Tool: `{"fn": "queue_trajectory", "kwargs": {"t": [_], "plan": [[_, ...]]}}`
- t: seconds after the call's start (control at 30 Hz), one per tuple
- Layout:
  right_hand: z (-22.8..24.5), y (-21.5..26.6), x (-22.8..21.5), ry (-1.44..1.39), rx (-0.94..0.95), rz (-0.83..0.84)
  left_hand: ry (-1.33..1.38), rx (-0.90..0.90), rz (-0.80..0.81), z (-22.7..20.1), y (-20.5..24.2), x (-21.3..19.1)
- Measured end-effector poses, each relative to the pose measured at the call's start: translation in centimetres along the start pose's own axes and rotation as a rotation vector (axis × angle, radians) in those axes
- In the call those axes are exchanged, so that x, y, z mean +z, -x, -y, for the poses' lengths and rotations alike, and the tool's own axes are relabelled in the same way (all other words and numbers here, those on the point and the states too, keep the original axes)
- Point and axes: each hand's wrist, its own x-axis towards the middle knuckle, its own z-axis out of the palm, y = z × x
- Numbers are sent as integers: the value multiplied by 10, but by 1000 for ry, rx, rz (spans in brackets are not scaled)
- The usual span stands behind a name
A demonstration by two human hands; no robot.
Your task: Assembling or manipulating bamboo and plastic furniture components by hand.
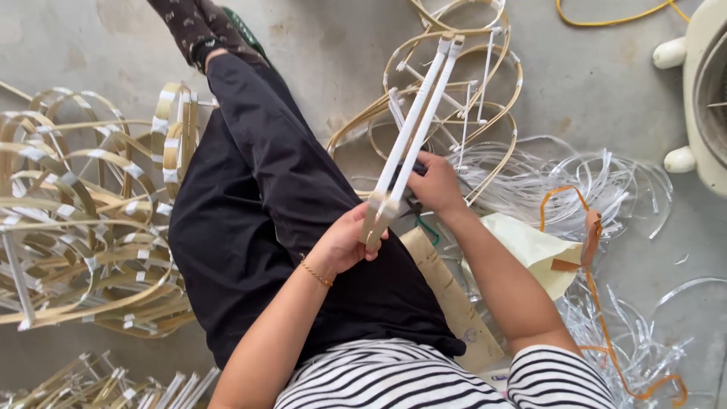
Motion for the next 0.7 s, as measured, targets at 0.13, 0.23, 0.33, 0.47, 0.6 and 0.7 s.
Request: {"fn": "queue_trajectory", "kwargs": {"t": [0.13,0.23,0.33,0.47,0.6,0.7], "plan": [[-12,14,16,-136,-34,115,111,133,118,37,-24,-38],[-26,10,25,-178,-78,135,157,138,-16,30,-18,-19],[7,22,22,-70,-184,-52,44,191,33,23,-8,-14],[-39,10,36,-142,-175,-56,39,211,3,28,-17,-16],[-31,7,30,83,-123,-52,87,185,-8,28,-12,-16],[-27,8,37,144,-173,-76,78,194,8,24,-12,-13]]}}
